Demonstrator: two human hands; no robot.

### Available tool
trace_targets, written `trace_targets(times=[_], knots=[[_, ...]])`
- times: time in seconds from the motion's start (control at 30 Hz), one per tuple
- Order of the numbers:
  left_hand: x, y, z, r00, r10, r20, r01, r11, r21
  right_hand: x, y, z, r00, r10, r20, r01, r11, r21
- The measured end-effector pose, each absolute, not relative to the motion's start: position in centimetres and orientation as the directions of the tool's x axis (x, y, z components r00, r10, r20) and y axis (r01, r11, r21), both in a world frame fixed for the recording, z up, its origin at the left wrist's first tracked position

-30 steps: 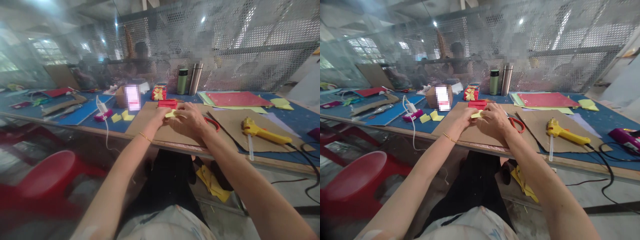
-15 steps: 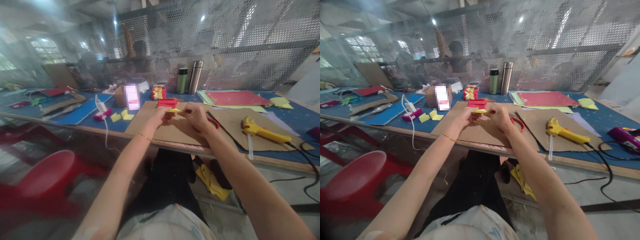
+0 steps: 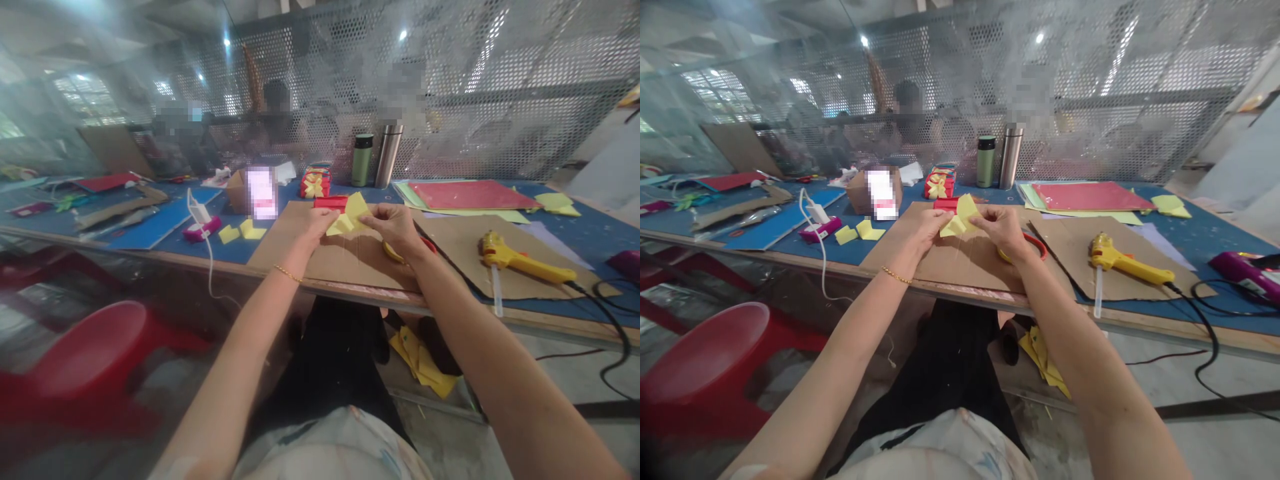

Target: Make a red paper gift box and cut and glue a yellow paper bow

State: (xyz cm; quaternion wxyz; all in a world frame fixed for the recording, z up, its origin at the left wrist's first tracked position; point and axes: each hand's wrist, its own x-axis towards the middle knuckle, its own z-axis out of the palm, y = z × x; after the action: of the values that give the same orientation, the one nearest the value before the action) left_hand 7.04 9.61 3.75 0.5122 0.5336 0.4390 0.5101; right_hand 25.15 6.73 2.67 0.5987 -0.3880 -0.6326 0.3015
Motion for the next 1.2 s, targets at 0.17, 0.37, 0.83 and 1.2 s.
trace_targets(times=[0.17, 0.37, 0.83, 1.2], knots=[[6.7, 10.1, 3.2, 0.030, 0.981, 0.190, 0.047, -0.191, 0.980, 25.2, 6.6, 2.9, -0.027, 0.843, 0.537, 0.134, 0.536, -0.834], [6.6, 10.2, 3.0, 0.022, 0.964, 0.264, 0.146, -0.265, 0.953, 25.4, 7.0, 2.6, -0.014, 0.847, 0.531, 0.166, 0.526, -0.834], [6.1, 11.4, 3.1, -0.158, 0.922, 0.352, 0.243, -0.309, 0.919, 26.8, 7.2, 2.6, 0.161, 0.809, 0.566, 0.857, 0.170, -0.487], [6.3, 10.5, 4.2, -0.154, 0.932, 0.328, 0.037, -0.326, 0.945, 25.8, 6.4, 3.1, -0.081, 0.809, 0.583, 0.508, 0.537, -0.674]])
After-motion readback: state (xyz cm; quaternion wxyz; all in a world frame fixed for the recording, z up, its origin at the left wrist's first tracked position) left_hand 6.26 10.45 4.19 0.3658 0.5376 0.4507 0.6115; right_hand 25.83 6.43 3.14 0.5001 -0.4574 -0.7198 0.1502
